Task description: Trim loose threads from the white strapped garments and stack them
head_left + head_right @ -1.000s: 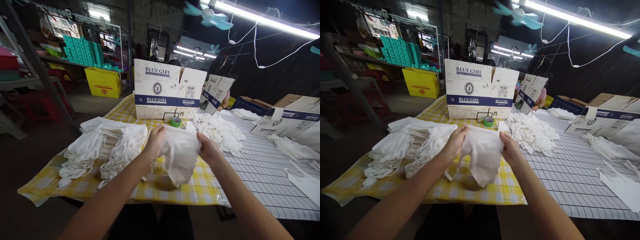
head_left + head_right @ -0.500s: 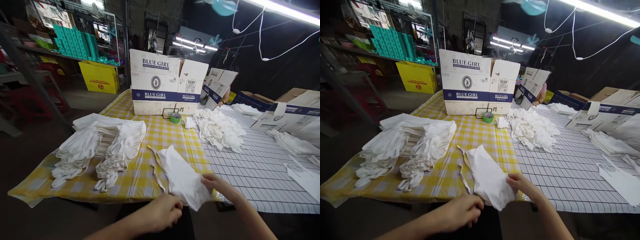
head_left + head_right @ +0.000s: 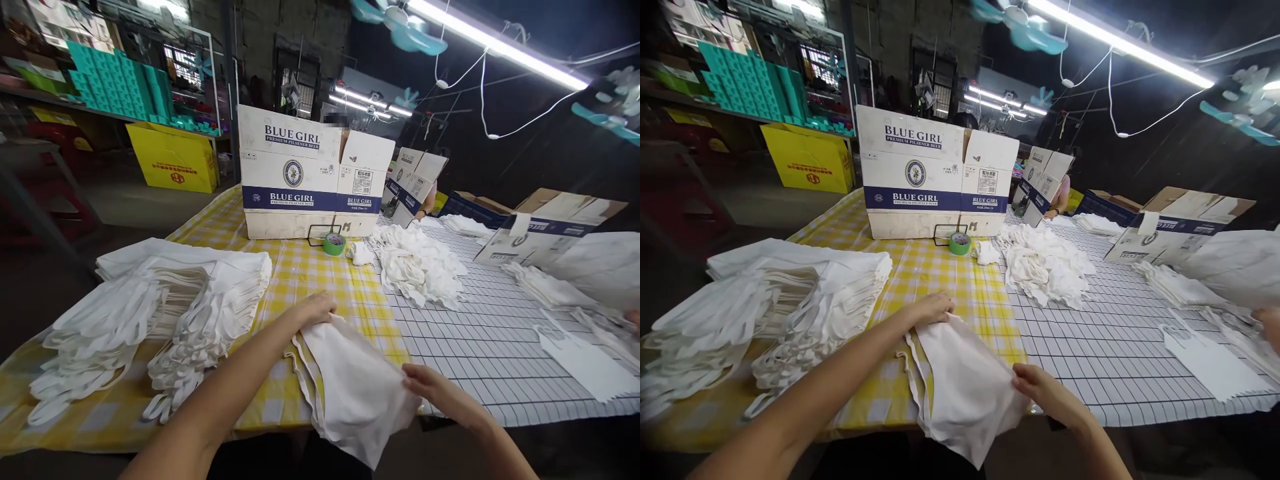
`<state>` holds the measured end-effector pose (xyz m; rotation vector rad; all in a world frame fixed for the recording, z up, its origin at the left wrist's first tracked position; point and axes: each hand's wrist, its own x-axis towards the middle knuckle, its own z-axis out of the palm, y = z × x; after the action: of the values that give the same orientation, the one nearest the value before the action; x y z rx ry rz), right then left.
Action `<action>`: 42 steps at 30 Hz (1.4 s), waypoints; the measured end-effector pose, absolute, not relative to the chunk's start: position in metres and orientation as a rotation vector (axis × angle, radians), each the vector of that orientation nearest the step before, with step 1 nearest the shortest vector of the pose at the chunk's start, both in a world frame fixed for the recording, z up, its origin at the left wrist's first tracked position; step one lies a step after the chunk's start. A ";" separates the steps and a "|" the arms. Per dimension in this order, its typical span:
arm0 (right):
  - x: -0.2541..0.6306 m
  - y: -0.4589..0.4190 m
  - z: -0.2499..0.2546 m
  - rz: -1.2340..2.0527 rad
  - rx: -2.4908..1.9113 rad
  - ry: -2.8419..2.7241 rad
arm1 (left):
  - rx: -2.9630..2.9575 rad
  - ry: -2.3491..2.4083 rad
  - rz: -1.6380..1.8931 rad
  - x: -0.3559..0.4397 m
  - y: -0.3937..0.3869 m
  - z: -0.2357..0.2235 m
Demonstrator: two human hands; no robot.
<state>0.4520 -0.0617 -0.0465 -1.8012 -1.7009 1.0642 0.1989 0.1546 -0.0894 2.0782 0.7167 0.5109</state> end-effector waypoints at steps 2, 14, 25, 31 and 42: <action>0.456 -0.067 -0.037 1.111 -1.773 -1.620 | 2.056 0.686 0.438 0.191 0.158 -0.082; 0.475 -0.039 -0.019 1.139 -1.539 -1.431 | 1.547 0.349 0.546 0.174 0.100 0.015; 0.376 0.000 0.024 1.243 -1.067 -1.638 | 1.563 0.366 0.730 0.194 0.054 0.049; 0.403 -0.011 0.057 1.236 -0.996 -1.437 | 1.584 0.391 0.451 0.159 0.061 0.037; 0.472 -0.042 0.100 0.967 -0.926 -1.068 | 1.761 0.437 0.348 0.107 0.082 0.030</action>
<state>0.4715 -0.0421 0.1002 -0.9261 -1.0685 0.9669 0.1073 0.0825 0.0299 1.7607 0.4367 0.3480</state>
